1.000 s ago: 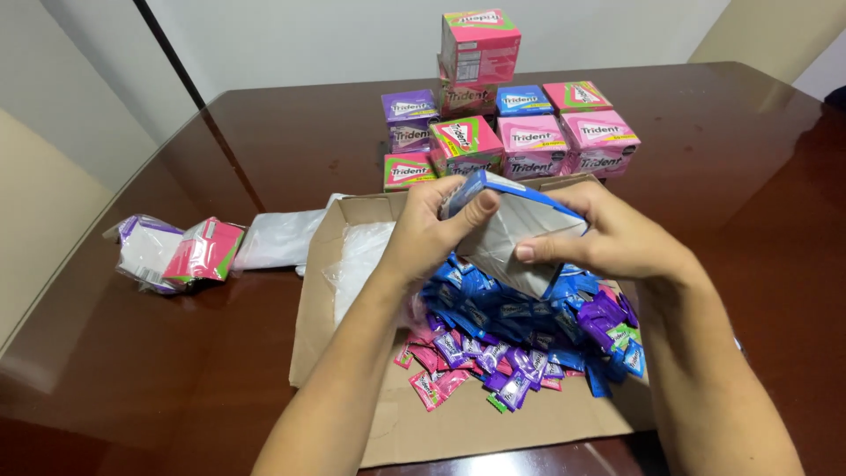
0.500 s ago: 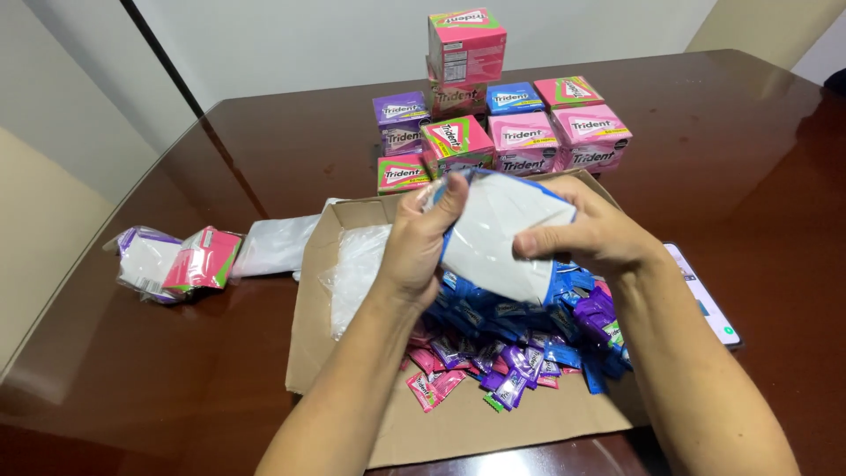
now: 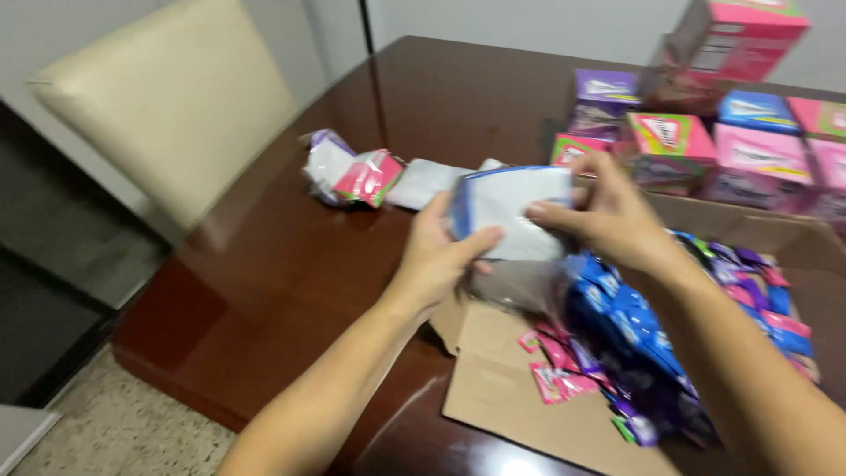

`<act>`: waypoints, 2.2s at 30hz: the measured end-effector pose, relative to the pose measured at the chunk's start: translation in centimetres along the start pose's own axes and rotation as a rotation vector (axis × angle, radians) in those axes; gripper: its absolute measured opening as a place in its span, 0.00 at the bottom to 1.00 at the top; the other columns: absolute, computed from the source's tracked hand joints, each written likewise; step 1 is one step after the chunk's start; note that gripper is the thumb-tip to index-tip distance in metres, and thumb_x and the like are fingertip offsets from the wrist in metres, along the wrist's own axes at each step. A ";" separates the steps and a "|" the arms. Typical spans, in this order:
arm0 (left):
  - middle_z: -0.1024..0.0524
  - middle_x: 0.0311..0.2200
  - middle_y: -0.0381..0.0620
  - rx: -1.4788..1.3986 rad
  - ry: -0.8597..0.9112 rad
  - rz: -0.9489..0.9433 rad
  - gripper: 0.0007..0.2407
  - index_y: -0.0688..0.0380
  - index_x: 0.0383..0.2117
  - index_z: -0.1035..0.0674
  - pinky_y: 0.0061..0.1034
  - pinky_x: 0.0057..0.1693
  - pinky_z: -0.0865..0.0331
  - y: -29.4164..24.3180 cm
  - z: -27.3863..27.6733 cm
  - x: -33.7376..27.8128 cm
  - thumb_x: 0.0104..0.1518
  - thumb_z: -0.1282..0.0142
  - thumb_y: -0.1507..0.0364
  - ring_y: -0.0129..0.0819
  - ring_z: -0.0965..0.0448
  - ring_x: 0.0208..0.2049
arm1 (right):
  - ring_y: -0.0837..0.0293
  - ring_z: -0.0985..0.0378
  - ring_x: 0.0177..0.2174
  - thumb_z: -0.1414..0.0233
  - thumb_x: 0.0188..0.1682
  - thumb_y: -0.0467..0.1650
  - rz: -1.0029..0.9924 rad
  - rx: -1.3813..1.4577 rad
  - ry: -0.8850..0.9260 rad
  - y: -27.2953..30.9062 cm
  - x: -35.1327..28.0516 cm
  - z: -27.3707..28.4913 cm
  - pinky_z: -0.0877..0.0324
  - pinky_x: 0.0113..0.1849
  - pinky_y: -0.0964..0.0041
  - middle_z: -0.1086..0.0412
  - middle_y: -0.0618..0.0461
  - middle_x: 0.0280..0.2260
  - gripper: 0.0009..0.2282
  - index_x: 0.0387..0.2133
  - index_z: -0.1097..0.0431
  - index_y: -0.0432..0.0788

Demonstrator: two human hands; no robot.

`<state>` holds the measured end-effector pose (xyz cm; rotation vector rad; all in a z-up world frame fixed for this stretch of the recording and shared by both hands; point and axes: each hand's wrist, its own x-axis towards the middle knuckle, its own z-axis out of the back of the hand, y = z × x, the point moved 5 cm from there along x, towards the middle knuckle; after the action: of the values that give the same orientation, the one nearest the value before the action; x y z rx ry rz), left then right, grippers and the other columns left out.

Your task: Opening cardboard boxes of gum and emptying the individual packets into a larger container.

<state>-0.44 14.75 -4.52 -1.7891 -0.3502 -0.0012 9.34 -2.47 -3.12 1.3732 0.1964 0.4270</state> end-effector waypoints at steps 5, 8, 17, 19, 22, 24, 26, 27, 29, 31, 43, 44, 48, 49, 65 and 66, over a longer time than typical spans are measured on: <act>0.28 0.43 0.52 0.059 -0.353 -0.054 0.27 0.65 0.60 0.38 0.21 0.30 0.18 2.5 10.4 0.1 0.54 0.38 0.81 0.31 0.22 0.33 | 0.53 0.22 0.26 0.29 0.38 0.37 0.022 -0.207 0.103 -4.9 7.4 -11.0 0.27 0.22 0.63 0.28 0.45 0.29 0.29 0.47 0.42 0.52; 0.32 0.45 0.55 0.192 -0.471 -0.063 0.29 0.66 0.58 0.42 0.18 0.31 0.22 3.1 15.9 0.3 0.53 0.37 0.78 0.33 0.25 0.36 | 0.38 0.25 0.52 0.34 0.41 0.46 -0.082 -0.406 0.259 -2.8 6.4 -16.7 0.32 0.53 0.47 0.28 0.32 0.48 0.31 0.51 0.47 0.56; 0.65 0.72 0.60 1.043 -0.370 0.247 0.46 0.50 0.72 0.53 0.59 0.71 0.57 0.2 19.2 -0.7 0.51 0.33 0.56 0.68 0.57 0.71 | 0.51 0.16 0.29 0.38 0.46 0.38 -0.159 -0.323 0.497 -6.4 8.4 -23.6 0.19 0.27 0.59 0.23 0.41 0.38 0.30 0.57 0.41 0.34; 0.70 0.73 0.57 1.240 -0.248 0.349 0.44 0.49 0.72 0.54 0.55 0.71 0.50 1.1 18.2 -0.2 0.53 0.36 0.56 0.62 0.56 0.72 | 0.49 0.16 0.28 0.39 0.46 0.31 -0.163 -0.309 0.487 -6.9 8.2 -23.5 0.19 0.24 0.58 0.27 0.35 0.42 0.28 0.59 0.40 0.32; 0.72 0.73 0.54 1.288 -0.229 0.350 0.42 0.47 0.73 0.56 0.57 0.70 0.49 2.6 18.3 1.4 0.57 0.40 0.57 0.56 0.61 0.73 | 0.51 0.16 0.26 0.44 0.49 0.30 -0.138 -0.355 0.501 -6.6 7.8 -23.0 0.18 0.24 0.61 0.24 0.39 0.41 0.21 0.55 0.33 0.33; 0.71 0.73 0.56 1.303 -0.229 0.318 0.41 0.50 0.73 0.54 0.59 0.69 0.49 1.6 16.8 1.4 0.57 0.39 0.60 0.58 0.61 0.73 | 0.52 0.15 0.31 0.43 0.48 0.34 -0.085 -0.479 0.518 -3.2 6.0 -21.0 0.20 0.32 0.57 0.22 0.46 0.39 0.17 0.51 0.29 0.41; 0.70 0.73 0.58 1.320 -0.218 0.284 0.40 0.52 0.72 0.52 0.62 0.69 0.50 0.1 14.5 1.4 0.56 0.37 0.64 0.60 0.62 0.73 | 0.52 0.15 0.37 0.43 0.48 0.38 -0.040 -0.601 0.525 -1.7 5.2 -19.4 0.21 0.39 0.53 0.20 0.54 0.37 0.15 0.47 0.24 0.50; 0.65 0.72 0.59 1.336 -0.207 0.172 0.37 0.52 0.71 0.49 0.60 0.68 0.48 -1.2 12.8 1.4 0.56 0.39 0.68 0.60 0.58 0.72 | 0.49 0.16 0.37 0.44 0.49 0.36 0.021 -0.541 0.515 -1.6 5.3 -18.9 0.23 0.41 0.52 0.20 0.50 0.35 0.13 0.45 0.23 0.47; 0.60 0.70 0.61 1.336 -0.173 0.066 0.35 0.51 0.70 0.46 0.58 0.68 0.46 -2.5 9.5 0.8 0.56 0.41 0.73 0.60 0.55 0.71 | 0.47 0.17 0.38 0.45 0.49 0.35 0.059 -0.488 0.493 -0.7 3.7 -16.8 0.24 0.42 0.52 0.20 0.47 0.33 0.12 0.44 0.23 0.45; 0.55 0.69 0.58 1.232 -0.091 -0.028 0.34 0.54 0.67 0.39 0.53 0.66 0.40 -3.2 5.6 0.7 0.49 0.44 0.83 0.60 0.49 0.69 | 0.53 0.17 0.31 0.47 0.51 0.31 0.113 -0.422 0.469 1.9 1.2 -13.3 0.22 0.35 0.59 0.20 0.46 0.28 0.09 0.40 0.24 0.41; 0.26 0.51 0.46 1.010 0.470 -0.386 0.18 0.48 0.53 0.24 0.46 0.54 0.28 1.6 -15.5 1.7 0.54 0.41 0.67 0.52 0.23 0.52 | 0.56 0.22 0.30 0.45 0.51 0.26 -0.069 -0.457 -0.044 5.1 -8.4 14.0 0.24 0.33 0.61 0.22 0.45 0.29 0.08 0.42 0.26 0.36; 0.26 0.51 0.46 1.005 0.479 -0.397 0.18 0.48 0.53 0.24 0.46 0.54 0.28 2.8 -16.4 2.2 0.54 0.41 0.67 0.52 0.23 0.52 | 0.56 0.22 0.30 0.45 0.51 0.26 -0.068 -0.460 -0.057 2.4 -7.3 16.5 0.24 0.33 0.61 0.22 0.45 0.29 0.08 0.42 0.26 0.36; 0.23 0.41 0.48 1.126 0.572 -0.324 0.13 0.48 0.47 0.21 0.48 0.53 0.28 7.8 -18.7 4.1 0.55 0.43 0.67 0.55 0.21 0.49 | 0.49 0.19 0.43 0.40 0.44 0.37 -0.275 -0.949 -0.173 -7.3 -4.1 23.8 0.27 0.44 0.52 0.19 0.55 0.37 0.12 0.41 0.21 0.54; 0.23 0.41 0.48 1.201 0.598 -0.270 0.13 0.46 0.47 0.20 0.49 0.53 0.28 9.1 -19.0 4.6 0.55 0.42 0.66 0.55 0.21 0.49 | 0.45 0.20 0.47 0.39 0.42 0.39 -0.330 -1.041 -0.128 -9.3 -3.3 24.5 0.27 0.47 0.49 0.19 0.53 0.40 0.13 0.40 0.20 0.53; 0.30 0.55 0.56 1.448 0.676 -0.226 0.19 0.42 0.58 0.26 0.73 0.62 0.50 14.7 -17.9 5.3 0.59 0.42 0.70 0.61 0.37 0.64 | 0.44 0.22 0.49 0.37 0.41 0.38 -0.462 -1.061 -0.231 -15.2 -0.9 22.7 0.25 0.49 0.47 0.22 0.51 0.45 0.19 0.48 0.23 0.56; 0.32 0.57 0.57 1.441 0.658 -0.215 0.19 0.43 0.58 0.26 0.75 0.62 0.52 14.3 -17.8 5.3 0.60 0.43 0.70 0.63 0.39 0.65 | 0.42 0.21 0.48 0.38 0.41 0.38 -0.445 -1.092 -0.242 -14.3 -1.2 22.8 0.25 0.48 0.47 0.22 0.50 0.44 0.18 0.47 0.23 0.56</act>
<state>11.26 -3.79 -12.65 -0.2625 -0.0007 -0.3837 19.47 -25.54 -12.73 0.2742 0.0399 -0.0424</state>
